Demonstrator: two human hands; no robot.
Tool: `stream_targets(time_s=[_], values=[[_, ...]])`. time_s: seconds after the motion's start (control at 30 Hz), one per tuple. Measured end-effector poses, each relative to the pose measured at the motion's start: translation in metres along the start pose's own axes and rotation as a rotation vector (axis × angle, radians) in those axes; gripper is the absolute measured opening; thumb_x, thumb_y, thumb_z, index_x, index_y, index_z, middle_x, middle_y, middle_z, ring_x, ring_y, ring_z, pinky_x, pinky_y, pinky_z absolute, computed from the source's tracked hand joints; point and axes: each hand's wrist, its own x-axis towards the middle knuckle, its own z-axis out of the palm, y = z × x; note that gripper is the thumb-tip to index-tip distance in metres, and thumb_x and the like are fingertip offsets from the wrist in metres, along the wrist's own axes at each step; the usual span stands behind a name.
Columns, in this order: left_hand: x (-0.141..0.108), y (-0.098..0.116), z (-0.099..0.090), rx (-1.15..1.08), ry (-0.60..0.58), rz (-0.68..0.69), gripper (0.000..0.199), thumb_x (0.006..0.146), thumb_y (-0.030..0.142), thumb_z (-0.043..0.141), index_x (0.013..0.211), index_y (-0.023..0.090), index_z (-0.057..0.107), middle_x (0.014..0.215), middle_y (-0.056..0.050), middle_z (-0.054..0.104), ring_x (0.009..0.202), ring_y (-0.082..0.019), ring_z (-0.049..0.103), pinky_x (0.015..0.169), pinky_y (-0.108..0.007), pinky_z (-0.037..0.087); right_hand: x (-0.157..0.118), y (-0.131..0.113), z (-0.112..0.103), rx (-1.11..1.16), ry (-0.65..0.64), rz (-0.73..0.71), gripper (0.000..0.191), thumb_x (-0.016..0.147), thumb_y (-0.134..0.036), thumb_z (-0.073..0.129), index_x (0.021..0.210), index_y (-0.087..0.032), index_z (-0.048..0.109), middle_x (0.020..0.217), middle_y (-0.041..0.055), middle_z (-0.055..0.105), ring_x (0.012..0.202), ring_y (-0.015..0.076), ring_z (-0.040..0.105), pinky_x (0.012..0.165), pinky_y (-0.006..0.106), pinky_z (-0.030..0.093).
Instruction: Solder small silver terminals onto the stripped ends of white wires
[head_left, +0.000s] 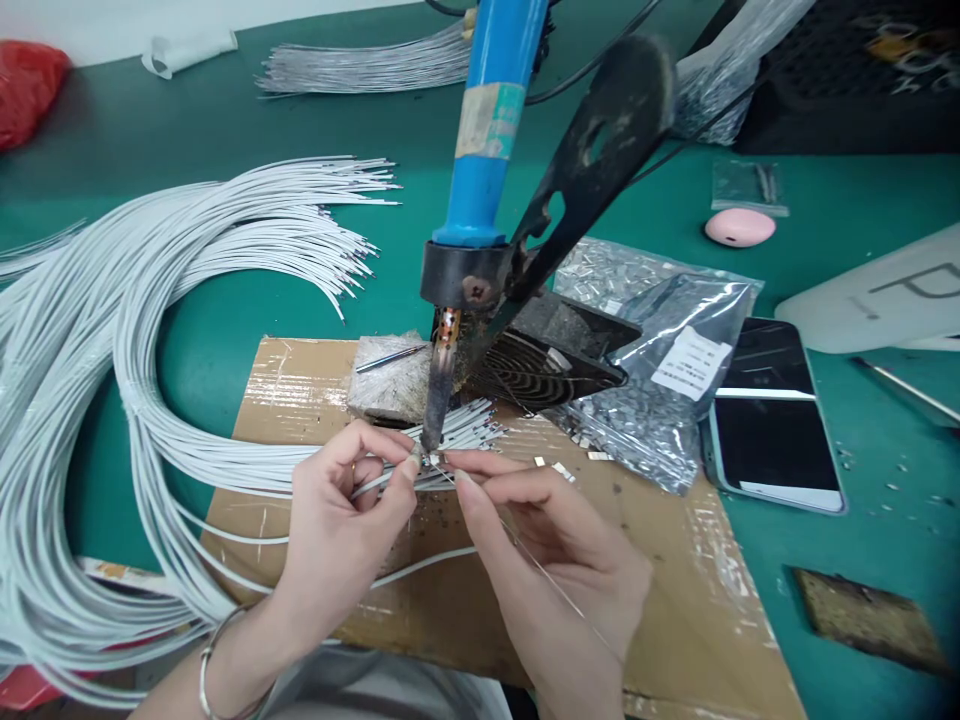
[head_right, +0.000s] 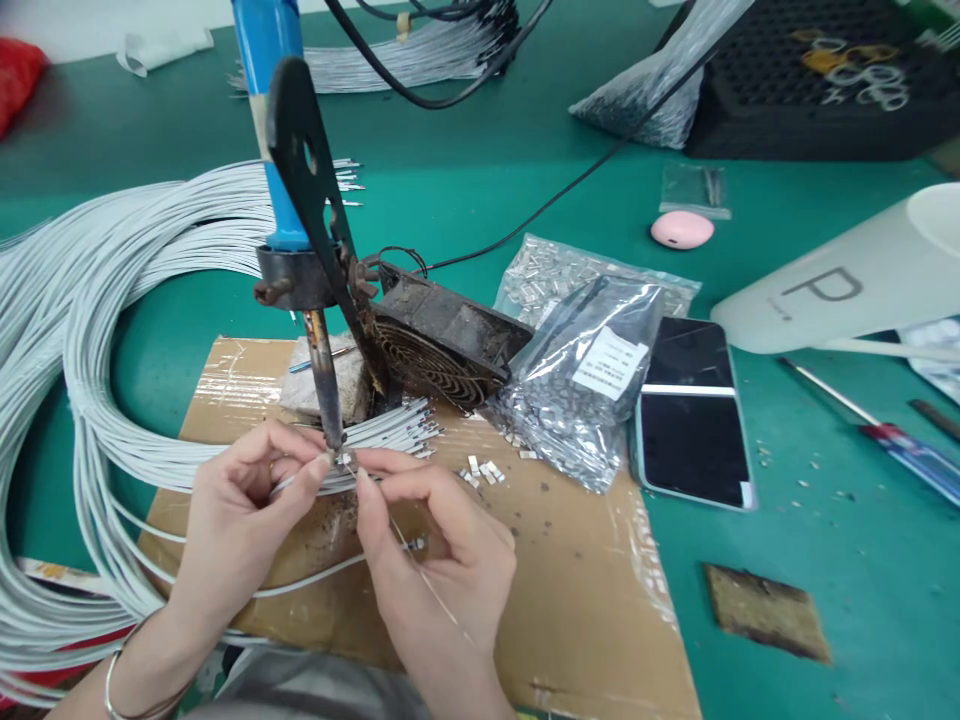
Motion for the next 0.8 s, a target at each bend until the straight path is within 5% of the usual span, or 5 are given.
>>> stream_targets(time_s=[0.8], values=[[-0.0004, 0.0022, -0.0034, -0.036, -0.066, 0.019, 0.013, 0.093, 0.018, 0.073, 0.081, 0.018, 0.071, 0.098, -0.001, 0.068, 0.058, -0.004, 0.048, 0.051, -0.016, 0.034, -0.0004, -0.0009, 0.0016, -0.092, 0.048, -0.047, 0.017, 0.089, -0.016, 0.078, 0.076, -0.023, 0.07, 0.096, -0.0024, 0.083, 0.082, 0.0129, 0.078, 0.081, 0.023, 0.062]])
